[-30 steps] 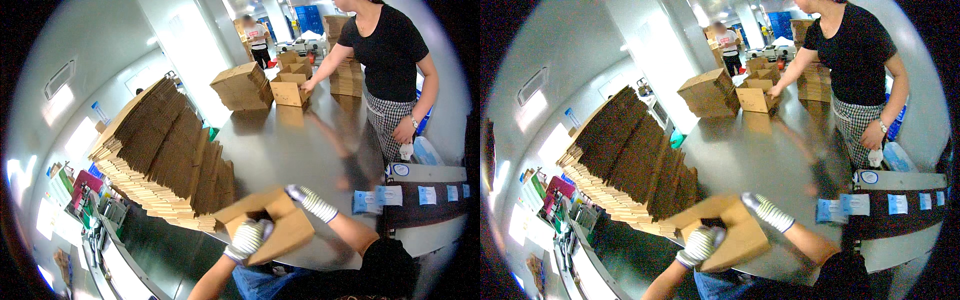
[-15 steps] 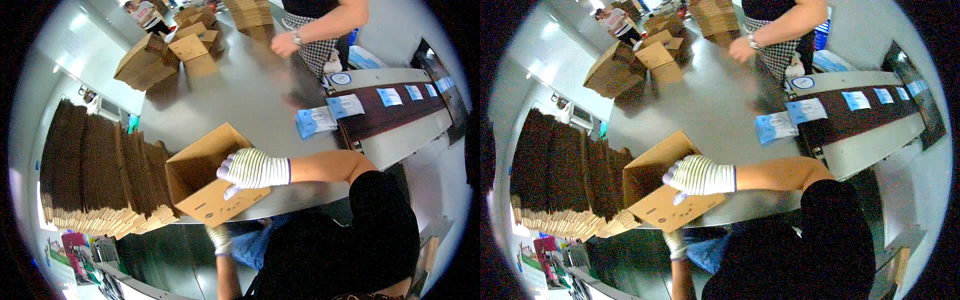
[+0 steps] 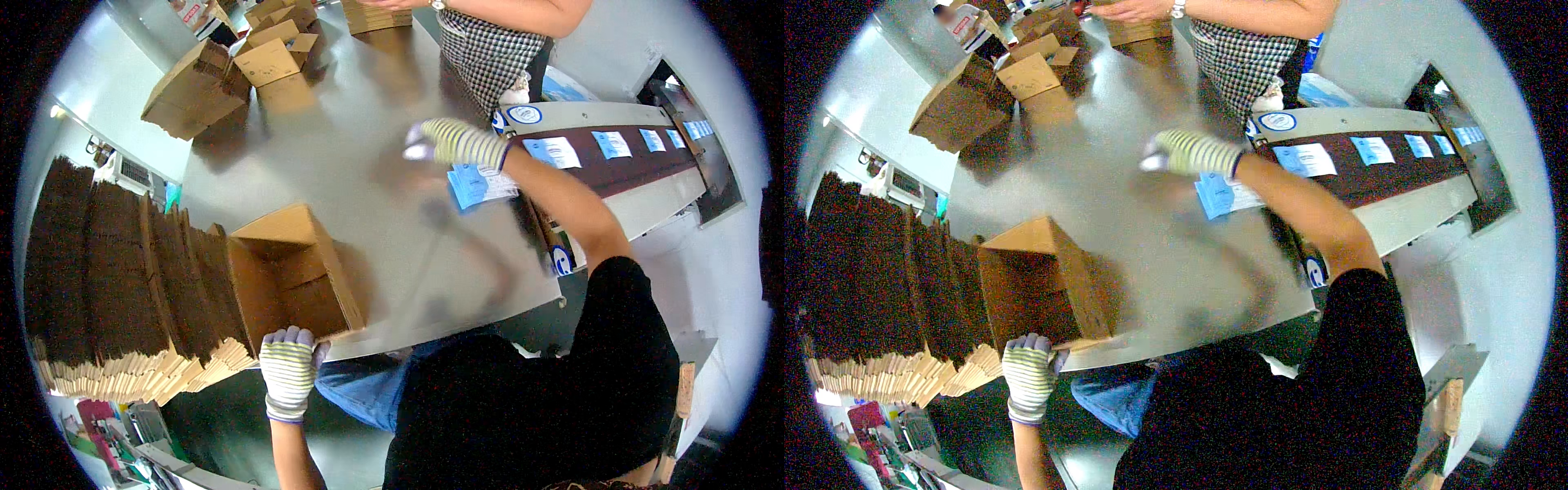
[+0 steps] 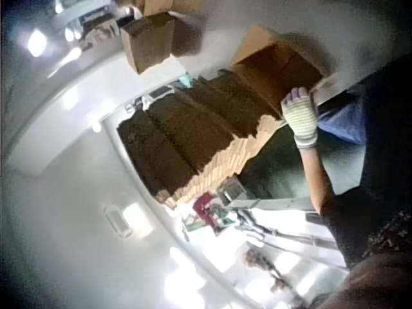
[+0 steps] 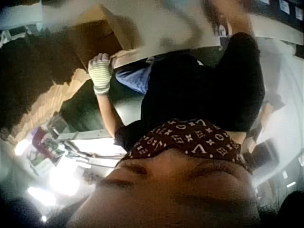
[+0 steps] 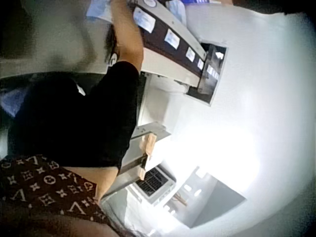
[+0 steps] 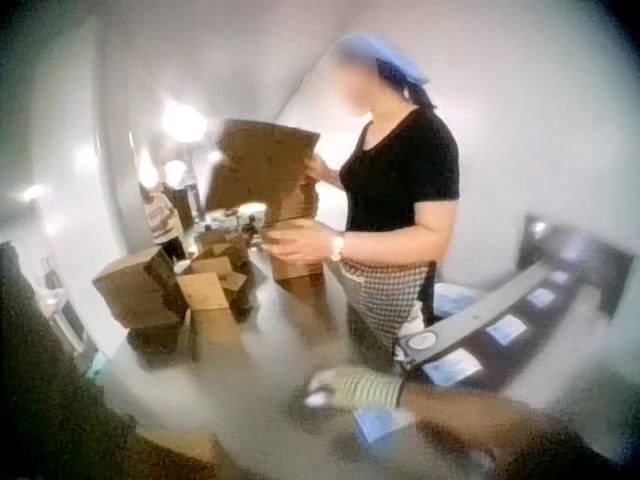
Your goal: The person picks up blue packets from a conveyor belt and places them into cardboard boxes, repeating this action for several boxes.
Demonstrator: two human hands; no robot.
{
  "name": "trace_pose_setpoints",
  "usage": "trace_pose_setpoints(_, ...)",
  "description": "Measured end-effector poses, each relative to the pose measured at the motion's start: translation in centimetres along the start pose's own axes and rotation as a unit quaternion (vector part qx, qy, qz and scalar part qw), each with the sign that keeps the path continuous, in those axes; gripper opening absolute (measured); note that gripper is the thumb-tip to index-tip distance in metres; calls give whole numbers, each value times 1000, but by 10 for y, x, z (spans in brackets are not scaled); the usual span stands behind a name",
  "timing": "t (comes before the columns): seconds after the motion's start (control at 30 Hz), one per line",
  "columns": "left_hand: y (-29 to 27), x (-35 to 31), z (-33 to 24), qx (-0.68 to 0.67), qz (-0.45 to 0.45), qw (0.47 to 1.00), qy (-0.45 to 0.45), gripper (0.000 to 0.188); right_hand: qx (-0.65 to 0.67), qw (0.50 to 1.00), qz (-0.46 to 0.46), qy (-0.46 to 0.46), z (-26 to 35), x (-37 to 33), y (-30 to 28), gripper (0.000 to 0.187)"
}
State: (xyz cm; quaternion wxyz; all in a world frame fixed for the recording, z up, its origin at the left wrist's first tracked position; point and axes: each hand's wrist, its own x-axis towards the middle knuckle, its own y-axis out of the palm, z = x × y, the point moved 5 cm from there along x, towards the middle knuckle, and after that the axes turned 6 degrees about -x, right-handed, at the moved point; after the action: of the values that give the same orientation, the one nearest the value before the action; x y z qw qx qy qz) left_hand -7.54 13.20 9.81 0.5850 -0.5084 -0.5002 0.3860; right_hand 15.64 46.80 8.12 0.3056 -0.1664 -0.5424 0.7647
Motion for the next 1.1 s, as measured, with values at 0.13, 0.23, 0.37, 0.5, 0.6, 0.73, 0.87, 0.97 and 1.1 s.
trace_pose_setpoints(0.13,8,4,8,-33,-46,998,-36,29,-105,978,168,63,-115,-20,-11,43)
trace_pose_setpoints(0.23,9,-6,11,-39,-89,993,-67,29,-104,945,290,109,-122,-24,-7,44)
trace_pose_setpoints(0.37,11,-8,8,-25,-91,993,-72,30,-125,896,427,14,-155,-25,35,45)
trace_pose_setpoints(0.5,14,-10,9,-26,-79,993,-88,31,-207,877,433,15,-177,-39,74,53)
trace_pose_setpoints(0.6,11,-11,7,-19,-88,992,-88,30,-188,836,502,116,-114,-72,80,65)
trace_pose_setpoints(0.73,14,-8,2,-2,-106,991,-75,30,-235,957,162,52,2,-109,84,86)
trace_pose_setpoints(0.87,18,-5,-4,31,-107,992,-63,31,-196,976,91,17,50,-136,124,64)
trace_pose_setpoints(0.97,16,-6,-8,33,-99,992,-75,31,-57,985,145,72,47,-141,123,54)
trace_pose_setpoints(1.1,17,-9,-22,36,-121,990,-55,29,900,384,65,198,61,-154,130,39)
